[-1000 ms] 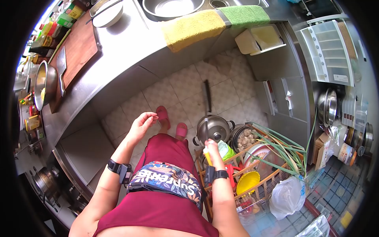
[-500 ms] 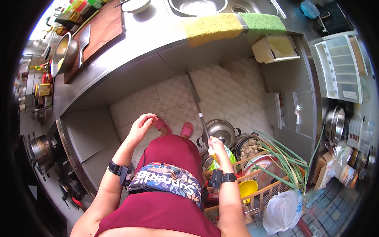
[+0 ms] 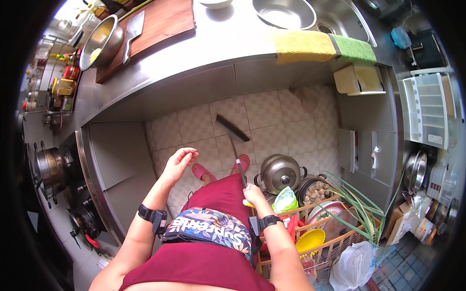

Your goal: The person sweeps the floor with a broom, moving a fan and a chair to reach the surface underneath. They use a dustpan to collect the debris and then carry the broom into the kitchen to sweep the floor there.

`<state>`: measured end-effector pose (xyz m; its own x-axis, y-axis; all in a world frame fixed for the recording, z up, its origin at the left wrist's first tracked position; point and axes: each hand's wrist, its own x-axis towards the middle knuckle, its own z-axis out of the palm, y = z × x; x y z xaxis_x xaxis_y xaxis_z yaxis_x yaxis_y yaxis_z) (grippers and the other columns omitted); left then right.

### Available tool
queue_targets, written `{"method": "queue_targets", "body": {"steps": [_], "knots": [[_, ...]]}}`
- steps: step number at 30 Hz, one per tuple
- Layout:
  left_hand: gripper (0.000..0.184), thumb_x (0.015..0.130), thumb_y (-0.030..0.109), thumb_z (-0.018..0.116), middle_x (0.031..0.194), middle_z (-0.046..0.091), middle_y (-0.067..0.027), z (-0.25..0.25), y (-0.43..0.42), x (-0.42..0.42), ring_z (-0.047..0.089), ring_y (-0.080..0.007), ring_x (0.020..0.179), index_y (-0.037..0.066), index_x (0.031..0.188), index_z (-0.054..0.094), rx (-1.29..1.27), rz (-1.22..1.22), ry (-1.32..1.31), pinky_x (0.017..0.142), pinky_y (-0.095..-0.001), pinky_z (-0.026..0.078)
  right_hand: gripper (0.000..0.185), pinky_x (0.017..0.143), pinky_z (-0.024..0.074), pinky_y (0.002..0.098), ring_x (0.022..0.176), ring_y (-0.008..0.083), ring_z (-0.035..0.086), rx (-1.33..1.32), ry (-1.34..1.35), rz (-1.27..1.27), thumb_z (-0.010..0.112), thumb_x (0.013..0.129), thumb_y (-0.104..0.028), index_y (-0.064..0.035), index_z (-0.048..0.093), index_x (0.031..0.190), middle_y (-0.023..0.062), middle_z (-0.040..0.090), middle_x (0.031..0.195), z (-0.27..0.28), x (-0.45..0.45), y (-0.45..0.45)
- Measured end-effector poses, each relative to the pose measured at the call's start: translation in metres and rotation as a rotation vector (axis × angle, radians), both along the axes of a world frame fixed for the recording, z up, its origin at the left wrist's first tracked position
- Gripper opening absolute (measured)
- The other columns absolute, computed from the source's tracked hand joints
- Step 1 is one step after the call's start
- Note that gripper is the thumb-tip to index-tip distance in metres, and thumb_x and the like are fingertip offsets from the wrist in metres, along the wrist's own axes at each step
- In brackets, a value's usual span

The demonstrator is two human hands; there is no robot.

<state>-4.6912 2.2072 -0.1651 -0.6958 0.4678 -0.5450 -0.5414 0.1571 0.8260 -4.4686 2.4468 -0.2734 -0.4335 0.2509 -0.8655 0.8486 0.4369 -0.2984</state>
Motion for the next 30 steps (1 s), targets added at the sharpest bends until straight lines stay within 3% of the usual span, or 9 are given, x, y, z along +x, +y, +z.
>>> {"method": "queue_targets", "body": {"steps": [2,5,7,12,16,21,22,24,30], "knots": [[0.023,0.092,0.019,0.047,0.101,0.059,-0.0036,-0.008,-0.017,0.001,0.054,-0.0107,0.091,0.006,0.11,0.052,0.02,0.011,0.001,0.081,-0.0243,0.043,0.048,0.076,0.0481,0.0349,0.089,0.0271,0.061,-0.14,-0.028,-0.042,0.057,0.081,-0.021,0.0031,0.046,0.12,0.0177,0.06,0.102,-0.007,0.007,-0.002],[0.023,0.092,0.018,0.046,0.102,0.058,-0.0036,-0.016,-0.041,0.004,0.054,-0.0106,0.091,0.005,0.11,0.052,0.062,0.026,0.01,0.081,-0.0248,0.043,0.045,0.05,0.048,0.0294,0.06,0.0177,0.059,-0.452,-0.06,-0.513,0.058,0.081,-0.016,0.0043,0.045,0.119,0.0082,0.06,0.083,0.045,-0.016,0.005],[0.023,0.092,0.018,0.046,0.102,0.058,-0.0038,-0.023,-0.057,0.004,0.053,-0.0107,0.091,0.005,0.11,0.052,0.078,0.041,-0.005,0.082,-0.0254,0.043,0.042,0.035,0.0377,0.0229,0.044,0.0099,0.049,-0.507,0.004,-0.666,0.057,0.082,-0.012,0.0032,0.044,0.119,0.0007,0.053,0.072,0.074,-0.028,0.006],[0.023,0.092,0.018,0.046,0.102,0.058,-0.0038,-0.033,-0.104,0.011,0.053,-0.011,0.092,0.005,0.11,0.052,0.087,0.105,-0.027,0.082,-0.0254,0.043,0.042,0.036,0.0384,0.0229,0.046,0.0109,0.05,-0.221,0.089,-0.661,0.055,0.081,-0.009,0.0015,0.043,0.12,0.0021,0.054,0.076,0.075,-0.046,-0.001],[0.023,0.092,0.018,0.046,0.102,0.058,-0.0037,-0.049,-0.143,0.015,0.054,-0.0112,0.092,0.005,0.11,0.052,0.094,0.178,-0.029,0.082,-0.0253,0.043,0.042,0.069,0.0447,0.0269,0.081,0.0153,0.057,0.078,0.205,-0.41,0.06,0.08,-0.016,0.0031,0.049,0.116,0.0089,0.061,0.091,-0.012,-0.089,0.015],[0.021,0.091,0.013,0.047,0.099,0.058,-0.0048,-0.062,-0.189,0.027,0.053,-0.0107,0.092,0.001,0.107,0.053,0.065,0.28,-0.045,0.084,-0.0248,0.043,0.044,0.074,0.0468,0.0294,0.085,0.0193,0.06,0.155,0.195,-0.025,0.058,0.077,-0.018,0.004,0.05,0.114,0.0151,0.062,0.097,-0.074,-0.15,-0.035],[0.021,0.091,0.013,0.047,0.099,0.058,-0.005,-0.062,-0.198,0.031,0.053,-0.0108,0.092,0.001,0.107,0.053,0.058,0.303,-0.052,0.084,-0.025,0.043,0.039,0.063,0.0453,0.0261,0.071,0.0123,0.055,0.117,0.206,-0.06,0.057,0.078,-0.015,0.0034,0.052,0.111,0.0062,0.06,0.083,-0.073,-0.148,-0.061],[0.022,0.091,0.015,0.047,0.099,0.058,-0.0046,-0.067,-0.212,0.038,0.054,-0.011,0.092,0.002,0.108,0.052,0.056,0.338,-0.055,0.083,-0.0253,0.043,0.048,0.089,0.0427,0.0323,0.104,0.0284,0.055,0.15,0.139,0.152,0.055,0.075,-0.019,0.0035,0.049,0.116,0.0228,0.057,0.108,-0.062,-0.144,-0.111],[0.023,0.092,0.019,0.046,0.101,0.058,-0.0033,-0.082,-0.242,0.048,0.054,-0.0107,0.092,0.005,0.11,0.052,0.106,0.4,-0.013,0.082,-0.0255,0.043,0.05,0.094,0.0384,0.0337,0.11,0.0281,0.05,0.113,-0.07,0.495,0.052,0.078,-0.026,-0.0049,0.046,0.123,0.0198,0.053,0.115,-0.034,-0.125,-0.195]]}}
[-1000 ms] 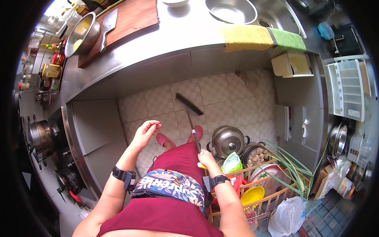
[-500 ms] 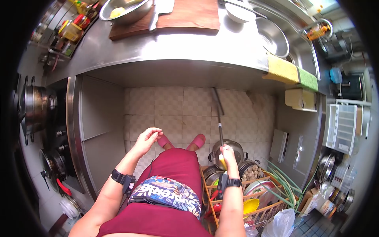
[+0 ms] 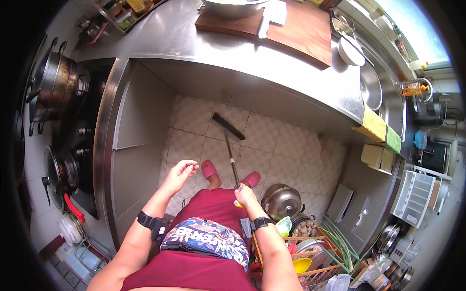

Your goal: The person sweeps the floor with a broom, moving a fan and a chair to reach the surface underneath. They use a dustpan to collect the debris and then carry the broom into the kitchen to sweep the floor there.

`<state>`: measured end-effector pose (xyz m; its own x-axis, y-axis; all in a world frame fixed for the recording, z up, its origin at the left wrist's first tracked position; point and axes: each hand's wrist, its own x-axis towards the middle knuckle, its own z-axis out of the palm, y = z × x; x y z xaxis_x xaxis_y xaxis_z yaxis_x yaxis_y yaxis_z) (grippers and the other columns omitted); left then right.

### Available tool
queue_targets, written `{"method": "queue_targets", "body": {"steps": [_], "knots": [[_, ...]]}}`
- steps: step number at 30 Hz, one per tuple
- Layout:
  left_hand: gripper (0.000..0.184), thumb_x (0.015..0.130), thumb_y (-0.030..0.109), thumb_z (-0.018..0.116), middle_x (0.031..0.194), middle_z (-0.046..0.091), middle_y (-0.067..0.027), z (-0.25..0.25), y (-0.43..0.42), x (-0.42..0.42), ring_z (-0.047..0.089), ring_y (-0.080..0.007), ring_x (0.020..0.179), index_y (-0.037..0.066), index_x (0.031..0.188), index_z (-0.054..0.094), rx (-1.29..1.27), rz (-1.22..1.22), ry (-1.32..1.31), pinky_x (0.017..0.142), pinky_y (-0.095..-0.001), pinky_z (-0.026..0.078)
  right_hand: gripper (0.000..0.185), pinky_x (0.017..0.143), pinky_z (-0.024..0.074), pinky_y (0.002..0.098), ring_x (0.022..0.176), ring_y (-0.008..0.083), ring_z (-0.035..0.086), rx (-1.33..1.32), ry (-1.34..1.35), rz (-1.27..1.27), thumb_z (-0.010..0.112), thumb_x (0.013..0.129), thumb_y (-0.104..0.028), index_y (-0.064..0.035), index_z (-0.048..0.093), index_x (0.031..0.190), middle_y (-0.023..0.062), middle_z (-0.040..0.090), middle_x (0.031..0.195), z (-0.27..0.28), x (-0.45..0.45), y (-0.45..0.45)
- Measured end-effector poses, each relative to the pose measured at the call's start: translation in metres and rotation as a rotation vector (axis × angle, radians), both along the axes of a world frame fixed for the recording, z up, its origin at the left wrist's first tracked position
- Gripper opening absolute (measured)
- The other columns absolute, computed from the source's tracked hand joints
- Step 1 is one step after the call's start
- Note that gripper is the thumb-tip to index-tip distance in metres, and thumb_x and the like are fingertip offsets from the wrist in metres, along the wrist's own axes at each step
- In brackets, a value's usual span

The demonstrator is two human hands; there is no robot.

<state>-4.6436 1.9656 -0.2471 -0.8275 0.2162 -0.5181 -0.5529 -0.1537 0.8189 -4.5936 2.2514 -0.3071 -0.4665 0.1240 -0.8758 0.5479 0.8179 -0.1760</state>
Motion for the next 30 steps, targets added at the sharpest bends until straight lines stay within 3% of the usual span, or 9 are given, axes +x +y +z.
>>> {"method": "queue_targets", "body": {"steps": [5,6,7,15,16,21,25,27,30], "knots": [[0.024,0.091,0.019,0.047,0.101,0.058,-0.0033,-0.019,-0.006,0.0,0.054,-0.0105,0.091,0.005,0.11,0.052,0.051,0.023,0.03,0.082,-0.025,0.043,0.045,0.088,0.042,0.0328,0.102,0.0282,0.056,-0.132,-0.03,0.004,0.055,0.077,-0.026,-0.0051,0.052,0.117,0.0186,0.059,0.105,0.017,-0.004,0.022],[0.024,0.091,0.019,0.047,0.101,0.058,-0.0034,-0.02,-0.007,0.001,0.054,-0.0106,0.091,0.005,0.11,0.052,0.062,0.028,0.034,0.082,-0.0249,0.043,0.037,0.061,0.0455,0.0273,0.063,0.012,0.056,-0.14,0.099,0.016,0.058,0.077,-0.02,-0.0057,0.057,0.111,0.0037,0.061,0.076,0.009,0.007,0.039],[0.024,0.091,0.019,0.047,0.101,0.058,-0.0034,-0.022,-0.008,0.001,0.054,-0.0106,0.091,0.005,0.11,0.052,0.074,0.03,0.036,0.082,-0.0248,0.043,0.037,0.054,0.044,0.026,0.055,0.0098,0.053,-0.21,0.082,-0.073,0.055,0.081,-0.016,-0.0054,0.054,0.116,0.0003,0.056,0.071,0.013,0.013,0.049],[0.026,0.092,0.022,0.047,0.102,0.059,-0.0035,-0.031,-0.011,-0.006,0.054,-0.0108,0.092,0.006,0.111,0.052,0.055,-0.077,0.056,0.081,-0.0248,0.042,0.056,0.042,0.0461,0.0263,0.05,0.0127,0.054,-0.254,0.006,-0.862,0.05,0.087,-0.01,-0.0053,0.024,0.136,0.0039,0.054,0.08,0.073,0.106,0.065],[0.025,0.092,0.022,0.047,0.102,0.059,-0.0035,-0.027,-0.01,-0.006,0.054,-0.0107,0.092,0.006,0.111,0.052,0.033,-0.097,0.046,0.081,-0.0248,0.042,0.057,0.042,0.0462,0.0266,0.051,0.0132,0.054,-0.251,0.039,-0.936,0.052,0.087,-0.011,-0.0042,0.024,0.136,0.0044,0.053,0.086,0.073,0.119,0.073],[0.025,0.091,0.02,0.047,0.101,0.059,-0.0041,-0.022,0.0,-0.007,0.054,-0.0113,0.091,0.004,0.11,0.052,0.03,-0.164,0.062,0.082,-0.025,0.043,0.024,0.032,0.0366,0.0228,0.037,0.0119,0.046,-0.157,0.059,-1.365,0.055,0.085,-0.032,-0.0195,0.048,0.105,0.0026,0.051,0.055,0.07,0.136,0.092],[0.024,0.091,0.016,0.047,0.099,0.059,-0.0056,-0.011,0.013,-0.003,0.053,-0.0115,0.09,0.001,0.109,0.052,0.018,-0.167,0.05,0.083,-0.0251,0.043,0.025,0.035,0.0407,0.027,0.044,0.0142,0.049,-0.349,0.097,-1.451,0.056,0.085,-0.023,-0.0116,0.045,0.105,0.0038,0.051,0.064,0.032,0.156,0.102],[0.024,0.091,0.017,0.047,0.099,0.059,-0.0053,-0.015,0.017,-0.003,0.053,-0.0113,0.09,0.002,0.109,0.052,0.011,-0.172,0.059,0.082,-0.0248,0.043,0.046,0.037,0.0414,0.0283,0.046,0.0142,0.05,-0.251,0.062,-1.293,0.057,0.085,-0.02,-0.0073,0.037,0.124,0.005,0.053,0.071,0.027,0.147,0.074],[0.024,0.091,0.018,0.048,0.099,0.059,-0.0047,-0.005,0.025,0.005,0.053,-0.0108,0.089,0.003,0.109,0.052,0.012,-0.185,0.03,0.081,-0.0243,0.043,0.05,0.039,0.0431,0.0294,0.047,0.0133,0.05,-0.27,-0.046,-1.126,0.057,0.084,-0.02,-0.0063,0.037,0.128,0.0061,0.056,0.077,0.018,0.162,0.047]]}}
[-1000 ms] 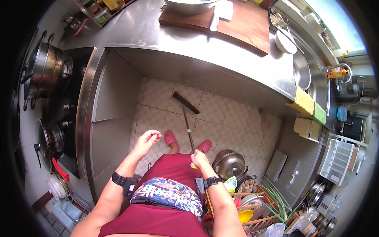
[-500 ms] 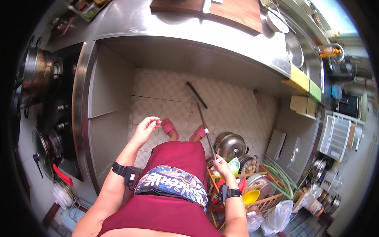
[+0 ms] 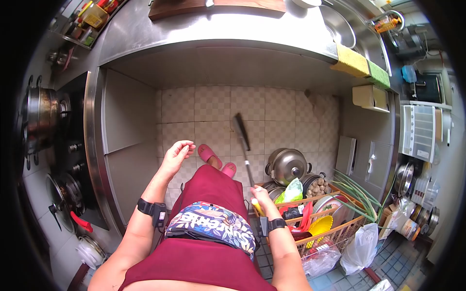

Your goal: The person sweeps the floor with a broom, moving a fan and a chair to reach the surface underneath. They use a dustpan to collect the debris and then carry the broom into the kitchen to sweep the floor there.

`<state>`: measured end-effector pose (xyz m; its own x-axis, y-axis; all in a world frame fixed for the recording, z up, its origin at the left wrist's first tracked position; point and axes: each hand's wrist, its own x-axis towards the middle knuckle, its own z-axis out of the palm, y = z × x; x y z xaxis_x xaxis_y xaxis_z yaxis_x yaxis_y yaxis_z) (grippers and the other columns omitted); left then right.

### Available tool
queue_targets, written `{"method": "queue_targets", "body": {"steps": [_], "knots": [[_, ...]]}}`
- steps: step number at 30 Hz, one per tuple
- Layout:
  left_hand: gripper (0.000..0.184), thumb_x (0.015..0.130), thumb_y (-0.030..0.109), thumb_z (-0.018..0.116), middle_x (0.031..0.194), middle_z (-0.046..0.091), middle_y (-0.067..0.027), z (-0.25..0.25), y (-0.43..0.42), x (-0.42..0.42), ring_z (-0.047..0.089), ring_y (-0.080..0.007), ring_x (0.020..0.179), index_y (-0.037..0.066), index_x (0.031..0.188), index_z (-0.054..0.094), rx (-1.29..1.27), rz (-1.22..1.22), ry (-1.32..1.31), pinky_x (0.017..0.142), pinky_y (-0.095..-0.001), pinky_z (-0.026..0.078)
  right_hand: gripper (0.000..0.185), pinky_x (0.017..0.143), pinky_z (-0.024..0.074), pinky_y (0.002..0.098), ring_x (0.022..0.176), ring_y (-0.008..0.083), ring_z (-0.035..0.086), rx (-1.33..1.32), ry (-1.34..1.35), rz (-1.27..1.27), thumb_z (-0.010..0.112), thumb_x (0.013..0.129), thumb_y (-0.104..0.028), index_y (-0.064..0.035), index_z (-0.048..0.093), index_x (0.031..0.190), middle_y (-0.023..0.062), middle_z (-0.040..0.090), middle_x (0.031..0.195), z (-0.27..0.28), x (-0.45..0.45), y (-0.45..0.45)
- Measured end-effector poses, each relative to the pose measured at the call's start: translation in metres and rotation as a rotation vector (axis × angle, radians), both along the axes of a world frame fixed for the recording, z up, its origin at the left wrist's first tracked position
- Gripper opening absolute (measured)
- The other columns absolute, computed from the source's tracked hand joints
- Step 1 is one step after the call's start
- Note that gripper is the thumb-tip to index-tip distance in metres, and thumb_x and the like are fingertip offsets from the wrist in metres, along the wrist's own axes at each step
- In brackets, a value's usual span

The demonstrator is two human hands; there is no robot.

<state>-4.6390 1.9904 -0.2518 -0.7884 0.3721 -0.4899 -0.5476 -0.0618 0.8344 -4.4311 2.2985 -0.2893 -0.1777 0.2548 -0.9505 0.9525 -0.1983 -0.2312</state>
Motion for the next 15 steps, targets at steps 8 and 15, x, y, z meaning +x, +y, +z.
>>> {"method": "queue_targets", "body": {"steps": [8,15], "knots": [[0.026,0.092,0.023,0.046,0.102,0.059,-0.0033,0.016,0.004,0.026,0.054,-0.0107,0.094,0.007,0.111,0.052,0.009,-0.007,0.085,0.081,-0.0251,0.042,0.04,0.037,0.0399,0.023,0.046,0.008,0.048,-0.204,0.111,0.194,0.058,0.084,-0.018,-0.0034,0.045,0.119,-0.0012,0.051,0.065,0.003,-0.019,-0.036],[0.024,0.092,0.022,0.047,0.102,0.059,-0.0026,0.002,-0.027,0.031,0.055,-0.0107,0.092,0.007,0.11,0.052,0.019,0.109,0.053,0.08,-0.0242,0.042,0.051,0.039,0.0394,0.0224,0.048,0.0077,0.048,-0.047,0.201,0.455,0.06,0.083,-0.02,-0.0008,0.04,0.126,-0.0017,0.051,0.068,0.021,-0.058,-0.023]]}}
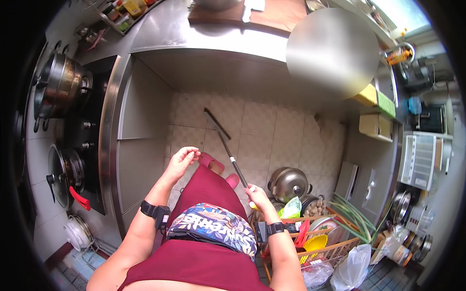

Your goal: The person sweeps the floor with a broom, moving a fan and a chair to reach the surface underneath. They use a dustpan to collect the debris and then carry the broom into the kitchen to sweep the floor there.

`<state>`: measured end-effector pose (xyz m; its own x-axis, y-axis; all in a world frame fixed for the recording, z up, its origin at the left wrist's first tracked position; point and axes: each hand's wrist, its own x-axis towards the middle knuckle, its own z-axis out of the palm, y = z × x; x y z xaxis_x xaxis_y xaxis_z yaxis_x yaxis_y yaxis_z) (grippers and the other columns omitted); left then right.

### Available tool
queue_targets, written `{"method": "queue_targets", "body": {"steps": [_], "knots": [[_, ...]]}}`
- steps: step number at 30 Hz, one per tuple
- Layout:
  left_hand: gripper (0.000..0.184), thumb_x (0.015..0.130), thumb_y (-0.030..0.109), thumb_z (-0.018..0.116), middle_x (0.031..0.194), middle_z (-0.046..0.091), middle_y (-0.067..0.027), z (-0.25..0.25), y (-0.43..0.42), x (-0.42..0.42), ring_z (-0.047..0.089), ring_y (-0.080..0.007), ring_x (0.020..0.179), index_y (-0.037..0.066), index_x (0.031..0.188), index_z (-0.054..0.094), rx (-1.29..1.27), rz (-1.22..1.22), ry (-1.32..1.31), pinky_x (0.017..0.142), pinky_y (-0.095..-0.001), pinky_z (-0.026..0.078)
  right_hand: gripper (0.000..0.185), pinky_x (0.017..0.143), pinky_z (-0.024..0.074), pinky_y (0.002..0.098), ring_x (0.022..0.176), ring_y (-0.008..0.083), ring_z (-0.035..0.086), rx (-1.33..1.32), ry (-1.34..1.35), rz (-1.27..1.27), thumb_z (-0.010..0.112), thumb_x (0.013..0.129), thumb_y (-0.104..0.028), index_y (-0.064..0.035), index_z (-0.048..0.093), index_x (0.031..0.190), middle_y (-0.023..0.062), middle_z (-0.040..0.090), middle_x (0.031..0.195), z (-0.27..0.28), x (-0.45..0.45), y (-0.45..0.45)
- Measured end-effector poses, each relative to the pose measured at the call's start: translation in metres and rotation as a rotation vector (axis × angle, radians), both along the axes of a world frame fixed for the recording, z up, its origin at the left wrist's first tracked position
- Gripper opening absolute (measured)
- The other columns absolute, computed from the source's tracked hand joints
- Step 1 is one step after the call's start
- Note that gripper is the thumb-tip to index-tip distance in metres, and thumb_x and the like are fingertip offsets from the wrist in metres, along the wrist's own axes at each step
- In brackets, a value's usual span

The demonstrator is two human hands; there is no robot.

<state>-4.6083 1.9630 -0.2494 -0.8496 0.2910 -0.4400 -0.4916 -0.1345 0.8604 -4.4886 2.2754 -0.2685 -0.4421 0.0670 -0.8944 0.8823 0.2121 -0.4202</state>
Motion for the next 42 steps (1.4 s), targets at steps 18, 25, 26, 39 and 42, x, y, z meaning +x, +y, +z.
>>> {"method": "queue_targets", "body": {"steps": [18,25,26,39,42], "knots": [[0.02,0.091,0.015,0.047,0.097,0.059,-0.004,-0.021,-0.125,-0.017,0.054,-0.0104,0.086,0.005,0.107,0.052,0.012,0.486,-0.07,0.078,-0.0236,0.044,0.032,0.05,0.0379,0.0238,0.057,0.0073,0.045,0.18,-0.105,0.562,0.061,0.081,-0.014,-0.0005,0.054,0.109,-0.0028,0.053,0.071,-0.076,-0.156,-0.103],[0.022,0.092,0.019,0.046,0.099,0.059,-0.0034,-0.039,-0.14,0.011,0.055,-0.0108,0.089,0.007,0.109,0.051,0.041,0.705,-0.13,0.078,-0.0245,0.043,0.042,0.054,0.0437,0.026,0.058,0.0104,0.053,0.217,-0.115,0.796,0.057,0.083,-0.022,0.0037,0.05,0.116,0.0049,0.059,0.075,-0.008,-0.226,-0.152],[0.022,0.092,0.019,0.046,0.1,0.059,-0.0036,-0.04,-0.139,0.015,0.055,-0.0108,0.09,0.007,0.109,0.051,0.034,0.736,-0.135,0.079,-0.0246,0.043,0.043,0.054,0.0439,0.0264,0.058,0.011,0.054,0.238,-0.083,0.838,0.056,0.083,-0.023,0.004,0.049,0.117,0.0057,0.059,0.075,-0.01,-0.237,-0.153],[0.023,0.092,0.02,0.047,0.098,0.06,-0.0073,-0.035,-0.074,0.02,0.055,-0.0128,0.087,0.003,0.108,0.052,-0.026,1.201,-0.366,0.078,-0.0255,0.045,0.043,0.069,0.0474,0.0333,0.079,0.0257,0.061,0.23,0.146,1.522,0.053,0.084,-0.028,0.0013,0.05,0.115,0.0172,0.062,0.088,-0.111,-0.345,-0.209],[0.024,0.092,0.021,0.047,0.098,0.06,-0.0067,-0.037,-0.053,0.013,0.055,-0.0121,0.086,0.004,0.108,0.052,0.038,1.277,-0.364,0.077,-0.0245,0.044,0.04,0.06,0.047,0.0307,0.066,0.0199,0.059,0.152,-0.17,1.446,0.052,0.084,-0.029,-0.0013,0.053,0.113,0.013,0.061,0.078,-0.05,-0.361,-0.225]]}}
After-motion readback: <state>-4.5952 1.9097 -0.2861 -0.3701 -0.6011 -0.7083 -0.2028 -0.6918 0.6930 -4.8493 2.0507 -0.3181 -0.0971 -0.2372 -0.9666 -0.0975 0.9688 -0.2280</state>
